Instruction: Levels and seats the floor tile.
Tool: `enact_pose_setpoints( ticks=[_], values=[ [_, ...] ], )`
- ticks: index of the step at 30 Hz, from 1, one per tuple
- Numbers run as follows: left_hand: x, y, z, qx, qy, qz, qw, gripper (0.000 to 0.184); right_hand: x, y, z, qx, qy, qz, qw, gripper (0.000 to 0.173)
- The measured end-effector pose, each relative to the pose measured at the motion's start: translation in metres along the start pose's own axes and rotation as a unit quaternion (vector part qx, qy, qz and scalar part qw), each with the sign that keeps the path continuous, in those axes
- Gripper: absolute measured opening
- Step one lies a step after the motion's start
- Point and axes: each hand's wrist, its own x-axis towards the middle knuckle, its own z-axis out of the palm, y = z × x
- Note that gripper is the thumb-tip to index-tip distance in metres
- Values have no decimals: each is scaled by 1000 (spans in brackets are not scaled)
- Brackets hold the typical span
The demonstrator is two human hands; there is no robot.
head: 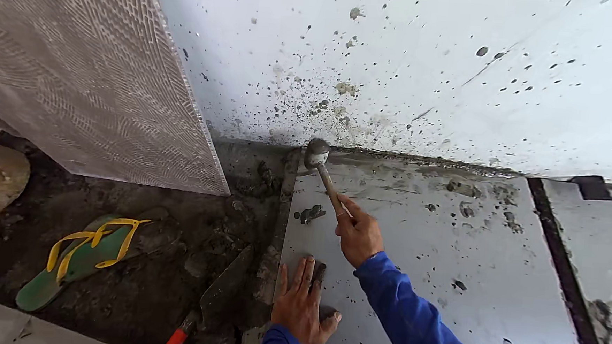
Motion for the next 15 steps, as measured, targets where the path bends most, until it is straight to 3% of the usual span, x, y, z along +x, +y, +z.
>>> enact_pose_setpoints(
  ticks=[2,5,9,12,15],
  values=[
    [-1,1,0,1,-13,-7,1000,93,-4,11,6,-5,15,-27,1000,45],
    [-3,0,1,14,-6,-2,1000,95,2,2,3,4,-41,43,998,44],
    [-3,0,4,15,12,-1,1000,94,-4,6,6,2,15,-15,1000,44],
    [-6,0,4,11,25,9,1000,93,1,-2,1,9,-39,48,998,44],
    [-4,-1,1,-7,3,14,1000,91,-6,3,2,18,8,-3,1000,43]
  ],
)
